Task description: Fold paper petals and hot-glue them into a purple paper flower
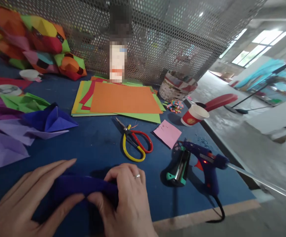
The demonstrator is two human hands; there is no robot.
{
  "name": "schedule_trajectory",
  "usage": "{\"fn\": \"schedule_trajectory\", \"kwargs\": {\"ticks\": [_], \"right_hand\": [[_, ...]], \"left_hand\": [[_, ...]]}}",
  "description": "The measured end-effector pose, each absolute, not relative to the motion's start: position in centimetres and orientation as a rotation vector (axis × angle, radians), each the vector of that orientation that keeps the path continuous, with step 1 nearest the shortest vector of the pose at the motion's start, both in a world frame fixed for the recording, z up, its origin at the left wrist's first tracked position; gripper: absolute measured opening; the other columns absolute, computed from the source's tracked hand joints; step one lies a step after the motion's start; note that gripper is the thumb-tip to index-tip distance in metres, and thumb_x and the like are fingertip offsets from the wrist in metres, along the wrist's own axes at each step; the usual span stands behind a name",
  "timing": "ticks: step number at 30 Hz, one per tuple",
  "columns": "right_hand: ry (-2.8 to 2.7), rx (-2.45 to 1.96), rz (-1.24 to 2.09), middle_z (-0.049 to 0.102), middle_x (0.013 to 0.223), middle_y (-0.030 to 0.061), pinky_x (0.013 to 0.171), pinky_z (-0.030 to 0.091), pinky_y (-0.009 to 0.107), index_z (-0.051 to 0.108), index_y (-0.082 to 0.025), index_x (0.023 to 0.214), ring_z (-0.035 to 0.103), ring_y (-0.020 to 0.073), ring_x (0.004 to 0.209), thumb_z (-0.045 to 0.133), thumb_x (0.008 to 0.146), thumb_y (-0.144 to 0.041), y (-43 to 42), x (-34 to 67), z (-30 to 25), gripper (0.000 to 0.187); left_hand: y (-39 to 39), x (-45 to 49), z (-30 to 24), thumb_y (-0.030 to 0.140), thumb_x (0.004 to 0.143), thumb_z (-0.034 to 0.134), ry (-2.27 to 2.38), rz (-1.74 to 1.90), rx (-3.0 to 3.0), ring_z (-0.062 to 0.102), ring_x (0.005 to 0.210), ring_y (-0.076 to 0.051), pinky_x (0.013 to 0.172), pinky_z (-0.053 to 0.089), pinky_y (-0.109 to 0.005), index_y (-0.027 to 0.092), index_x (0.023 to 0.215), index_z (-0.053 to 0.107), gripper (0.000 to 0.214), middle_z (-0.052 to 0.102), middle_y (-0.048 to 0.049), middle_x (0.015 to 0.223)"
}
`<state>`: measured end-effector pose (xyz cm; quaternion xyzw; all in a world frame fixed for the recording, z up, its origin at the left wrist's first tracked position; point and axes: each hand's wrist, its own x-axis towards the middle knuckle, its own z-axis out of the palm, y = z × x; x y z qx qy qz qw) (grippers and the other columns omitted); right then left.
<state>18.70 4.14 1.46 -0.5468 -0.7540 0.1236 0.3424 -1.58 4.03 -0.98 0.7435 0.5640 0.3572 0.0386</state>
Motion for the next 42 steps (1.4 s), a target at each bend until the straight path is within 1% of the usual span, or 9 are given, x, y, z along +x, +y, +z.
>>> {"fn": "schedule_trajectory", "kwargs": {"ticks": [5,9,12,16,21,25,28,34,42], "right_hand": [[-1.884,-1.14,0.333,0.07,0.082,-0.0023,0.075,0.046,0.029,0.055,-0.022,0.086,0.063,0.0148,0.079,0.062,0.087,-0.006,3.7,18.1,1.9,0.017],[-1.821,-1.082,0.356,0.072,0.083,-0.0024,0.075,0.047,0.028,0.057,-0.021,0.082,0.064,0.0138,0.08,0.058,0.082,0.001,3.5,17.7,2.0,0.021],[-1.757,-1.044,0.488,0.072,0.084,-0.0015,0.076,0.049,0.027,0.059,-0.02,0.081,0.066,0.0132,0.082,0.055,0.08,0.002,3.0,17.5,2.1,0.023],[-1.601,-1.034,0.717,0.072,0.083,0.0004,0.075,0.053,0.026,0.061,-0.02,0.08,0.069,0.0139,0.081,0.059,0.083,-0.005,2.3,17.4,2.2,0.015],[-1.437,-1.078,0.894,0.07,0.077,-0.0005,0.068,0.051,0.022,0.061,-0.02,0.077,0.067,0.0132,0.074,0.067,0.081,-0.014,1.9,17.4,2.5,0.009],[-1.384,-1.045,0.993,0.069,0.08,-0.0005,0.072,0.051,0.023,0.06,-0.02,0.077,0.065,0.0129,0.077,0.066,0.081,-0.016,1.5,17.3,2.8,0.008],[-1.327,-1.014,1.023,0.067,0.081,0.0001,0.072,0.051,0.024,0.057,-0.02,0.08,0.063,0.0134,0.077,0.067,0.081,-0.023,1.0,17.0,2.6,0.01],[-1.201,-1.05,1.002,0.066,0.089,0.0036,0.065,0.049,0.022,0.06,-0.02,0.097,0.061,0.0146,0.081,0.063,0.088,-0.037,0.6,16.8,1.6,0.02],[-1.173,-1.054,1.017,0.066,0.079,0.0033,0.059,0.048,0.023,0.062,-0.019,0.082,0.06,0.0148,0.073,0.063,0.085,-0.043,0.8,16.5,2.4,0.024]], "left_hand": [[3.2,-2.1,-0.2,0.046,0.086,0.065,1.666,1.14,2.03,0.071,0.1,-0.023,0.076,0.061,-0.028,0.031,0.11,0.068,0.028,0.072,-0.0022,0.118],[3.0,-2.2,1.2,0.05,0.081,0.069,1.57,1.19,1.744,0.074,0.092,-0.021,0.066,0.062,-0.022,0.029,0.094,0.071,0.025,0.073,-0.0013,0.117],[3.0,-2.0,2.2,0.048,0.074,0.075,1.393,1.178,1.592,0.072,0.102,-0.026,0.066,0.063,-0.023,0.026,0.082,0.069,0.024,0.072,-0.0043,0.121],[2.1,-1.0,3.1,0.05,0.075,0.075,1.242,1.209,1.328,0.072,0.104,-0.029,0.07,0.064,-0.029,0.027,0.094,0.074,0.029,0.073,-0.0086,0.12],[0.8,0.2,3.7,0.054,0.06,0.085,1.117,1.209,1.173,0.073,0.099,-0.029,0.079,0.064,-0.032,0.028,0.093,0.079,0.042,0.076,-0.008,0.109],[0.7,0.6,3.4,0.05,0.075,0.075,1.202,1.232,1.141,0.075,0.082,-0.023,0.08,0.064,-0.034,0.027,0.079,0.081,0.024,0.079,-0.005,0.092],[0.9,0.7,2.8,0.047,0.076,0.075,1.232,1.252,1.109,0.075,0.077,-0.022,0.08,0.064,-0.035,0.026,0.074,0.08,0.022,0.078,-0.0038,0.085],[0.4,0.8,1.8,0.051,0.067,0.081,1.284,1.283,0.964,0.073,0.09,-0.03,0.064,0.066,-0.037,0.024,0.077,0.079,0.03,0.078,-0.0051,0.089],[0.4,1.0,1.7,0.053,0.063,0.082,1.338,1.333,0.941,0.074,0.086,-0.029,0.063,0.067,-0.037,0.022,0.075,0.078,0.034,0.078,-0.0045,0.084]]}}
